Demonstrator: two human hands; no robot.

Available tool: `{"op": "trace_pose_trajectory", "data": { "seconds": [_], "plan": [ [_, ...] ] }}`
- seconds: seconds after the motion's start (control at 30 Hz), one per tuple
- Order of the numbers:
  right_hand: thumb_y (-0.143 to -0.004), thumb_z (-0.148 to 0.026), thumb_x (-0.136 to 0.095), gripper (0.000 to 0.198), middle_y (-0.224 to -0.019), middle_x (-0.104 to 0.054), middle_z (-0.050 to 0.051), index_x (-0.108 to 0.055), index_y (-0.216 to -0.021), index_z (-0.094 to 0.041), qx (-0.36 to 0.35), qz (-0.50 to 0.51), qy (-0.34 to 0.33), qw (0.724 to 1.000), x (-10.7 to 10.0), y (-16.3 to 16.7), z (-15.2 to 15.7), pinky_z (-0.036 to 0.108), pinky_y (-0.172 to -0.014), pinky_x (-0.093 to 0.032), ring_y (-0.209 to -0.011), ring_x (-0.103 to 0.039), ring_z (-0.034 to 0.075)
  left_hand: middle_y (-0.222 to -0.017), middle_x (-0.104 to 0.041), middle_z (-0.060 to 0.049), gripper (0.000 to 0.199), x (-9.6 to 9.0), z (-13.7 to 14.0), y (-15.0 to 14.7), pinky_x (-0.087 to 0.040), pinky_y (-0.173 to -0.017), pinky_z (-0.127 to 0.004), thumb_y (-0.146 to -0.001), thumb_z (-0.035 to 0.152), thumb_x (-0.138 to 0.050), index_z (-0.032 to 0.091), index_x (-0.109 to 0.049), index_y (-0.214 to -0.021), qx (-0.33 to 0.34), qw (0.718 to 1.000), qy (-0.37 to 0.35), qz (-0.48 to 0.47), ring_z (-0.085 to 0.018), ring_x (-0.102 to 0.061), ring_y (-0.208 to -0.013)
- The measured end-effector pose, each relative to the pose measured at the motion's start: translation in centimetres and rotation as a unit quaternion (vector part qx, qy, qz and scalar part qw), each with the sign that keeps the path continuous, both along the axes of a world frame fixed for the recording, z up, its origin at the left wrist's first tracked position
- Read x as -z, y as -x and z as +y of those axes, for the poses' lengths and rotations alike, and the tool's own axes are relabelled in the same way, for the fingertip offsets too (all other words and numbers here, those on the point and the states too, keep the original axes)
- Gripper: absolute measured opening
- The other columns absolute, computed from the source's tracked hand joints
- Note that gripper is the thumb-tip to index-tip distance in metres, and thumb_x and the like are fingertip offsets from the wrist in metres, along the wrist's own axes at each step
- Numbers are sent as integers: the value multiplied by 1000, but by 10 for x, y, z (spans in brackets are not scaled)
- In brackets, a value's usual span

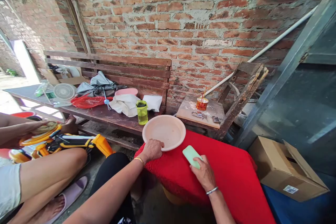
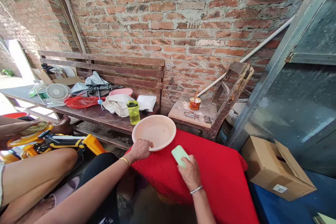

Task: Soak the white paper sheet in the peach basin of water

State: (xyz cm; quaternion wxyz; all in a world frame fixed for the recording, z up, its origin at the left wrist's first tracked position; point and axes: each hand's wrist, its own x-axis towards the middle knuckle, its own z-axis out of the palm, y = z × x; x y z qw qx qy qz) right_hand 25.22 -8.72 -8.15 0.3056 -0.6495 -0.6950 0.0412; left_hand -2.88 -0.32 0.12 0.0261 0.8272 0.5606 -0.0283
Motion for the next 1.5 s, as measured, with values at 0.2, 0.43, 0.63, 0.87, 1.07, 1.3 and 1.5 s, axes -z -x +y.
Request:
{"op": "trace_pose_trajectory", "data": {
  "seconds": [0.2,0.43,0.63,0.87,1.07,1.3,1.5],
  "plan": [
    [-75,-59,-49,47,-76,-55,12,-74,-95,-24,308,13,8,951,19,-150,-21,49,-77,-50,-88,-60,36,-103,-76,-11,34,3,1,2,-50,-88,-41,-77,22,-57,25,-75,-106,3,1000,3,-1,-30,-70,-99],
    [-67,-74,-48,49,-63,-51,10,-73,-92,-40,473,113,21,873,18,-216,-79,57,-59,-41,-79,-60,44,-103,-76,-11,35,3,1,1,-51,-87,-42,-77,21,-55,25,-75,-104,13,1000,0,1,-30,-70,-99],
    [-73,-67,-52,42,-69,-57,12,-72,-88,-33,350,136,-78,923,-2,-153,-46,56,-68,-47,-88,-60,43,-100,-77,-11,36,3,1,0,-51,-86,-43,-76,20,-55,25,-76,-104,12,1000,-6,6,-31,-71,-97],
    [-68,-37,-69,20,-91,-61,3,-72,-86,-28,2,155,-23,988,4,-11,-1,33,-77,-54,-81,-63,21,-98,-77,-12,37,0,-1,-1,-52,-86,-44,-75,20,-54,24,-76,-105,12,1000,-14,8,-32,-71,-96],
    [-66,-27,-71,17,-92,-62,2,-72,-83,-29,-24,109,10,994,9,10,18,30,-79,-52,-87,-62,20,-98,-77,-10,35,2,0,0,-51,-86,-43,-75,20,-55,26,-76,-102,14,1000,-12,1,-31,-71,-96],
    [-67,-48,-60,34,-81,-58,8,-73,-85,-22,185,90,1,979,4,-125,8,44,-84,-50,-84,-60,28,-99,-77,-10,36,5,2,2,-51,-87,-43,-76,20,-55,26,-76,-104,17,1000,-9,-6,-31,-71,-96],
    [-66,-67,-54,51,-68,-60,11,-71,-90,-25,434,96,75,893,13,-229,-49,49,-80,-49,-96,-59,39,-101,-76,-11,35,5,2,3,-51,-87,-45,-77,21,-55,25,-75,-105,23,1000,-6,-10,-31,-71,-97]
  ]
}}
